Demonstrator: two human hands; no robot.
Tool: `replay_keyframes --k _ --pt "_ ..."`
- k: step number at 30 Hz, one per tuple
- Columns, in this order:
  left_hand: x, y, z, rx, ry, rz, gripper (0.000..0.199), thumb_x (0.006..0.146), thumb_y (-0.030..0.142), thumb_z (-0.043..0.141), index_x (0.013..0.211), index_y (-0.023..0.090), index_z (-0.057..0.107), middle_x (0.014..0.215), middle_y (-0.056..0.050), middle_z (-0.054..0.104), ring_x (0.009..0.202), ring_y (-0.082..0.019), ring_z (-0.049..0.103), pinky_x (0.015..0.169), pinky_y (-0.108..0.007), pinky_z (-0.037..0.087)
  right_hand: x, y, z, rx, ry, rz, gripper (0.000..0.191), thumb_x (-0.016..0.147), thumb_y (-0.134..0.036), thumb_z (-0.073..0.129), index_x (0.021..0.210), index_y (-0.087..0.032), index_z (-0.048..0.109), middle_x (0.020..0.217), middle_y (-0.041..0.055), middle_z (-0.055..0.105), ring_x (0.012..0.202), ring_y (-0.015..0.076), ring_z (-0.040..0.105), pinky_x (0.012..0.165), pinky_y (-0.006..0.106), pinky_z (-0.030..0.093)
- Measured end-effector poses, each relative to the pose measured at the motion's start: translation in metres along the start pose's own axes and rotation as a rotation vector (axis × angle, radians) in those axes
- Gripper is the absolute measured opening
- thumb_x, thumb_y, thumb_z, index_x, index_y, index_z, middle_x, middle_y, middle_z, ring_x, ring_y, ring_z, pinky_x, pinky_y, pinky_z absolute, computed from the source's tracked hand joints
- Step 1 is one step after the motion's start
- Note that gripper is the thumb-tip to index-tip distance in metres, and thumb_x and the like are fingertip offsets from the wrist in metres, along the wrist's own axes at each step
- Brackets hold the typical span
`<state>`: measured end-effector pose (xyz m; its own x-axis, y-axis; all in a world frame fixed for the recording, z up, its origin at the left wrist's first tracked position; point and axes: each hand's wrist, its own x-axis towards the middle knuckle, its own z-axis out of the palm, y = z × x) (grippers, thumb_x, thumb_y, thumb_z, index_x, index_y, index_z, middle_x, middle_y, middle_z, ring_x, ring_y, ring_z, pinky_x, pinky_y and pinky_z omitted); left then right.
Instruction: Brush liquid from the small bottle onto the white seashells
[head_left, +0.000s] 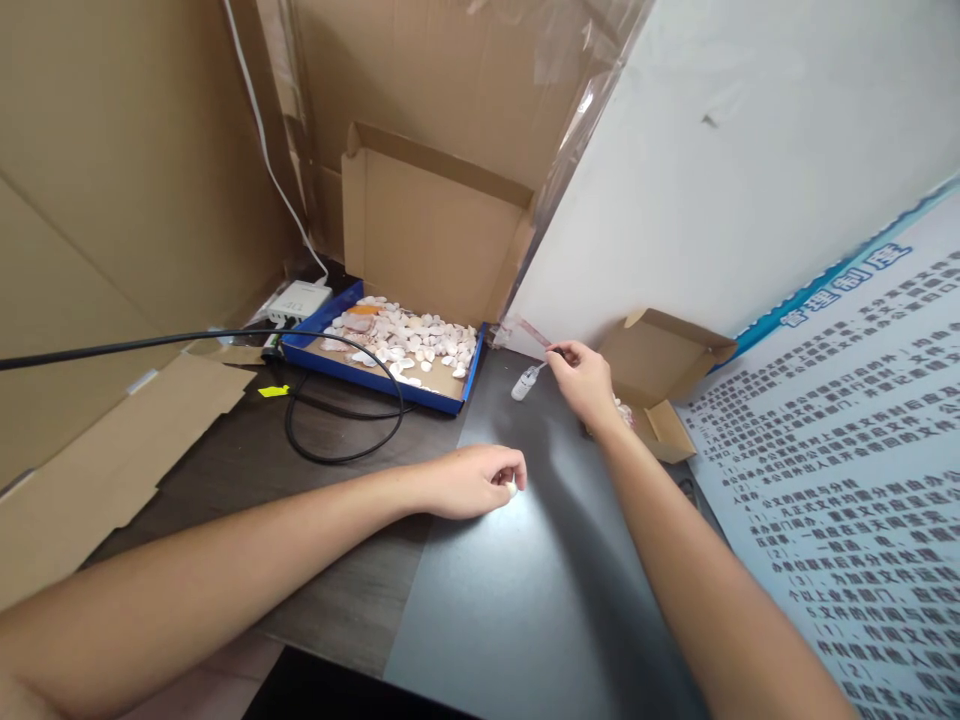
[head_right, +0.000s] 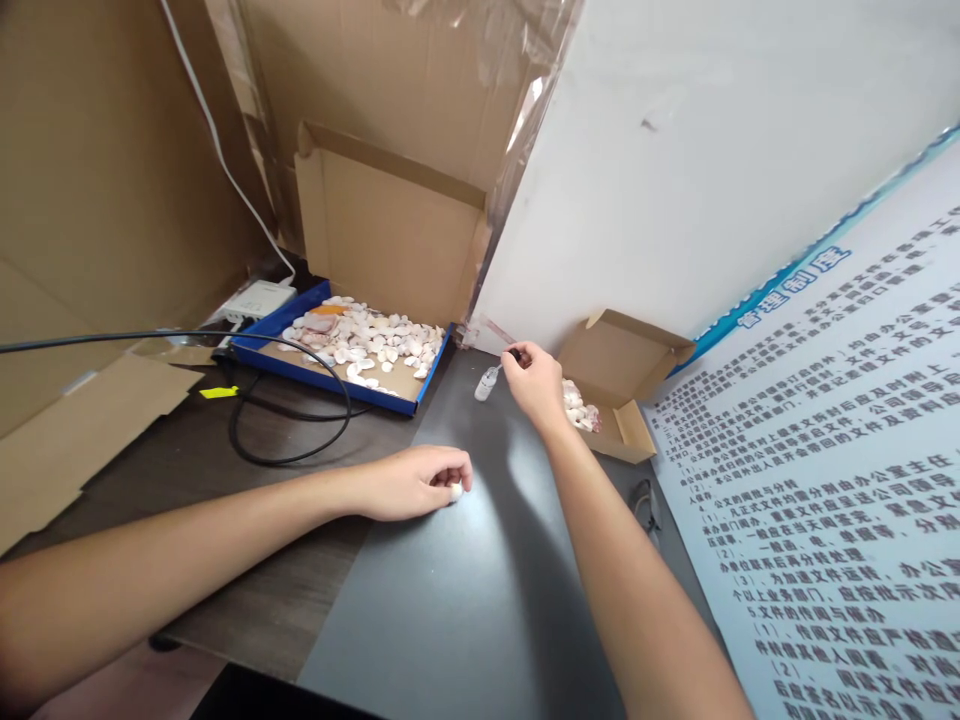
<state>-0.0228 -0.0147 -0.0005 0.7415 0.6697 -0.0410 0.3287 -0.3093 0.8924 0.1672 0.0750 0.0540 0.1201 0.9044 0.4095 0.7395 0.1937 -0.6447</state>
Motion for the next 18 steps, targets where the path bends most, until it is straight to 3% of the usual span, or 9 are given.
replay_keyframes --k 18 --pt "0.001 -0.002 0.0 0.037 -0.007 0.016 0.015 0.079 0.018 0.049 0.09 0.019 0.06 0.078 0.002 0.055 0.071 -0.013 0.049 0.062 -0.023 0.036 0.002 -0.002 -0.01 0.0 0.039 0.038 0.032 0.074 -0.037 0.056 0.086 -0.014 0.073 0.071 0.0046 0.066 0.069 0.0194 0.057 0.07 0.031 0.042"
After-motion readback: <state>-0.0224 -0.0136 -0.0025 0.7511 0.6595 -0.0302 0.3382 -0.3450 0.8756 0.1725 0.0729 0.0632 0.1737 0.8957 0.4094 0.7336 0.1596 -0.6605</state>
